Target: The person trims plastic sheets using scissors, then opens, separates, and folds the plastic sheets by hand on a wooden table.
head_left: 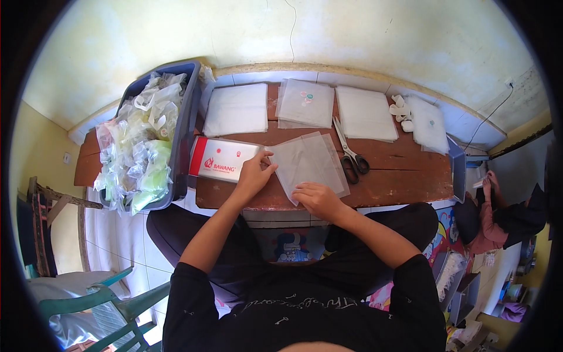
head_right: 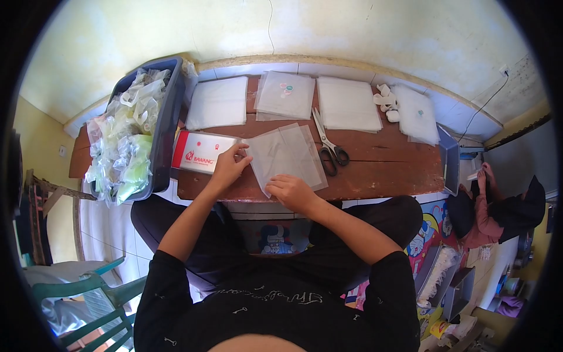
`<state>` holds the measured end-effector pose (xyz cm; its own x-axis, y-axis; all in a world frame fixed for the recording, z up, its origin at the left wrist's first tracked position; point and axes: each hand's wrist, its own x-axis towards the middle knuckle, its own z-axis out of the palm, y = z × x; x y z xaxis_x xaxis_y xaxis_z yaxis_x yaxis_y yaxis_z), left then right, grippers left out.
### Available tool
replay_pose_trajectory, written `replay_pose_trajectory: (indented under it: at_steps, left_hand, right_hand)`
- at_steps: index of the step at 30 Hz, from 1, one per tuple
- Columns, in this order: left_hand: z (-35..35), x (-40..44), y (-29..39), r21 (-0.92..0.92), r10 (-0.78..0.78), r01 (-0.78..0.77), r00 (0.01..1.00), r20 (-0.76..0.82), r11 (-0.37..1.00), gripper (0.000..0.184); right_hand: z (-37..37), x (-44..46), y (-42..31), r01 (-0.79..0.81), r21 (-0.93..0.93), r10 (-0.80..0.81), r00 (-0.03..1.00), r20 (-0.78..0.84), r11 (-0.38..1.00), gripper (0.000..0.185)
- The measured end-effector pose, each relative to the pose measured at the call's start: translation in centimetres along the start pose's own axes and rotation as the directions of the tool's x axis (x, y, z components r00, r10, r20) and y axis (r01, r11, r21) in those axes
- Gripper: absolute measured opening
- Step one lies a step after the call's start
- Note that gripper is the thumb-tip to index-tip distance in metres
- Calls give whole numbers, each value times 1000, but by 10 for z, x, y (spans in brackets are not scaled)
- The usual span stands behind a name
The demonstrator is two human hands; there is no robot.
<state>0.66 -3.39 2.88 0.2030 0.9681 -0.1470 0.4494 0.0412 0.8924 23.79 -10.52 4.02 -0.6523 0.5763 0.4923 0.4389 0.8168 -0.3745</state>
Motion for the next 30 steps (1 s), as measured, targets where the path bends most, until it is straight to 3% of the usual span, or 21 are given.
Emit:
replay_pose_trajectory:
  at_steps: [2, 3, 4, 5, 6, 7, 8, 9, 11, 12, 14, 18, 20, 24, 26, 27, 29, 30]
  left_hand:
    - [0, -2, 5, 24, 148, -147, 986, -73, 989, 38]
    - [-3, -2, 10, 23, 150, -148, 986, -76, 989, 38]
    - [-7, -2, 15, 35, 298, -296, 945, -135, 955, 40]
    - [-9, -1, 19, 55, 436, -434, 879, -191, 899, 42]
    - [-12, 1, 18, 55, 436, -434, 879, -192, 899, 42]
    - [-15, 3, 18, -89, 460, -478, 872, -165, 874, 49]
    - [-17, 4, 23, -233, 486, -506, 862, -140, 830, 55]
    - [-16, 2, 27, -234, 488, -507, 862, -137, 830, 55]
    - [-14, -3, 36, -689, 360, -261, 933, -1, 676, 72]
    - [-13, -3, 34, -688, 359, -260, 933, 2, 677, 72]
    - [-11, -3, 36, -792, 296, -113, 951, 88, 600, 78]
    - [-9, -9, 49, -814, 145, -53, 989, 38, 578, 62]
    - [-16, -2, 34, -784, -13, 289, 941, 337, 549, 40]
    - [-15, -3, 26, -683, -112, 296, 947, 301, 668, 22]
    - [-16, 4, 24, -691, -82, 161, 986, 147, 705, 17]
    - [-18, 4, 28, -691, -80, 160, 986, 146, 705, 17]
    - [-24, 2, 41, -622, 5, -58, 996, -86, 781, 16]
    - [-30, 1, 47, -622, 7, -60, 996, -86, 781, 16]
  right_hand:
    - [-10, 6, 4, -28, 58, 29, 999, -26, 998, 20]
    - [-23, 12, 3, -114, 169, 129, 989, -78, 979, 18]
    - [-36, 19, 2, -191, 283, 232, 965, -118, 940, 18]
    - [-52, 26, 1, -190, 284, 231, 966, -117, 940, 18]
    - [-70, 33, 1, -295, 511, 383, 921, -74, 807, 16]
    - [-83, 37, 3, -371, 700, 514, 858, 5, 611, 15]
    - [-90, 37, 8, -372, 699, 516, 856, 4, 611, 15]
    - [-96, 37, 13, -309, 824, 555, 832, -8, 475, 13]
    - [-99, 36, 24, -136, 967, 607, 794, -24, 215, 11]
    - [-97, 36, 29, -135, 967, 608, 793, -24, 214, 11]
    - [-96, 37, 34, 12, 996, 623, 780, -64, 89, 11]
    - [-98, 38, 39, 76, 997, 647, 758, -78, 32, 13]
    - [-99, 38, 41, 136, 990, 695, 707, -127, 42, 13]
    - [-101, 31, 58, 185, 981, 742, 649, -170, 63, 16]
    - [-108, 28, 61, 122, 991, 773, 623, -121, 56, 21]
    - [-112, 26, 65, 123, 991, 772, 624, -122, 58, 21]
    - [-121, 20, 73, -248, 962, 761, 645, 74, 116, 27]
    - [-126, 18, 76, -247, 962, 760, 645, 72, 118, 27]
